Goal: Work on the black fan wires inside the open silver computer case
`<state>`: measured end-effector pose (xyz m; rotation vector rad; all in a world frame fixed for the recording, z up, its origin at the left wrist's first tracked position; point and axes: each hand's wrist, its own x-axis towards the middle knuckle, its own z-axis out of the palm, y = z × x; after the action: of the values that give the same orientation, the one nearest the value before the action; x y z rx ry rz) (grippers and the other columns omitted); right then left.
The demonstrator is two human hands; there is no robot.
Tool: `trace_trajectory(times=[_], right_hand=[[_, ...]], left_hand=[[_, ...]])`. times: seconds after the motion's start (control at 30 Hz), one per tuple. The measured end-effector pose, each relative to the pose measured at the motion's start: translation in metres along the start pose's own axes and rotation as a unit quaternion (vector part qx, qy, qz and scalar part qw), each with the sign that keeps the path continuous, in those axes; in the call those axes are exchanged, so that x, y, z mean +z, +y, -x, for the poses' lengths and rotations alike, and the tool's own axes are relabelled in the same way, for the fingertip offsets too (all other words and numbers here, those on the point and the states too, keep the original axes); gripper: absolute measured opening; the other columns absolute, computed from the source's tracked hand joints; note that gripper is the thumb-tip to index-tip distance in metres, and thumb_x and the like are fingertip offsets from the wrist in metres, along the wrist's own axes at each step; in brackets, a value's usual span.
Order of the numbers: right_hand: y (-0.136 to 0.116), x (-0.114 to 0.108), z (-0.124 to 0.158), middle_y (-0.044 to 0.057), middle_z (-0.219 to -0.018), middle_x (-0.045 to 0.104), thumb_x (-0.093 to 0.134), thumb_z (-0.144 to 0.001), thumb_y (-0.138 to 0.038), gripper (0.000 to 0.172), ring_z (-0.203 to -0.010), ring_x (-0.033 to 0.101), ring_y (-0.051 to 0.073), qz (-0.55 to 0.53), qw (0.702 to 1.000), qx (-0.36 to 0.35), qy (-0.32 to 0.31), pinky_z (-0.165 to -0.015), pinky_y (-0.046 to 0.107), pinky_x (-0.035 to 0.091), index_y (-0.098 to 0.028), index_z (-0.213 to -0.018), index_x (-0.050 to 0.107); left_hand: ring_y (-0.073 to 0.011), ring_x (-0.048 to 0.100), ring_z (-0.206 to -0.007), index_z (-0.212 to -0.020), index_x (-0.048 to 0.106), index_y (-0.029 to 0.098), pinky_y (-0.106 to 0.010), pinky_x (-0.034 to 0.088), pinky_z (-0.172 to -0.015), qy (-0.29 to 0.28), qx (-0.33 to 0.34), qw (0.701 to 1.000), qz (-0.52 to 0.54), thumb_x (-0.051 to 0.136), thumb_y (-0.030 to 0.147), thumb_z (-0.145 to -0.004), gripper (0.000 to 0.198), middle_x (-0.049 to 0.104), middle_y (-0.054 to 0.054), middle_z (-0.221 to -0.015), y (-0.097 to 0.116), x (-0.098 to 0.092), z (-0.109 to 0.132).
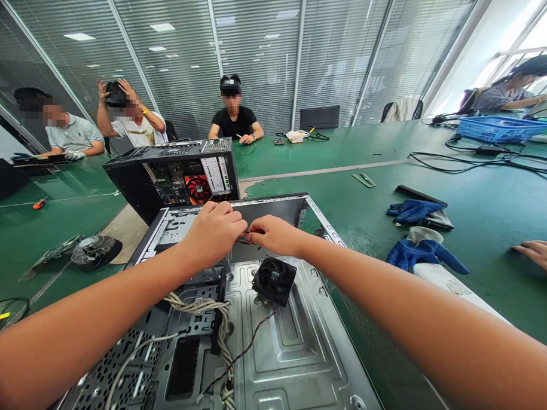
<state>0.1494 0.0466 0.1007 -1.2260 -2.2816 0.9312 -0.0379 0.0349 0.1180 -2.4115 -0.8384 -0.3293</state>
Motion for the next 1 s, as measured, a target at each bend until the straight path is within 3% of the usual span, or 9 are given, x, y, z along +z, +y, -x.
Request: trace_trajectory(times=[0.53, 1.0], right_hand=[[-0.0071, -0.0019, 0.0010, 0.004, -0.068, 0.061, 0.045, -0.088, -0.027, 0.024, -0.061, 0.051, 0.015, -0.016, 1.000, 0.025, 0.000, -0.060, 0.029, 0.038, -0.016, -0.073, 0.061], [-0.0008, 0.0005, 0.0004, 0.002, -0.071, 0.063, 0.060, -0.076, -0.026, 0.012, -0.066, 0.051, 0.014, -0.025, 0.999, 0.027, 0.013, -0.061, 0.028, 0.038, -0.015, -0.078, 0.063]], left_hand=[[-0.0239, 0.054, -0.086, -0.075, 0.061, 0.017, -0.037, 0.032, -0.072, -0.014, -0.002, 1.000, 0.011, 0.052, 0.013, -0.088, 0.017, 0.066, -0.005, -0.077, 0.0000, -0.0007, -0.0012], [-0.0248, 0.054, -0.085, -0.074, 0.061, 0.017, -0.038, 0.032, -0.070, -0.008, 0.001, 1.000, 0.015, 0.055, 0.017, -0.086, 0.013, 0.065, -0.006, -0.076, 0.0002, 0.0030, -0.0007]])
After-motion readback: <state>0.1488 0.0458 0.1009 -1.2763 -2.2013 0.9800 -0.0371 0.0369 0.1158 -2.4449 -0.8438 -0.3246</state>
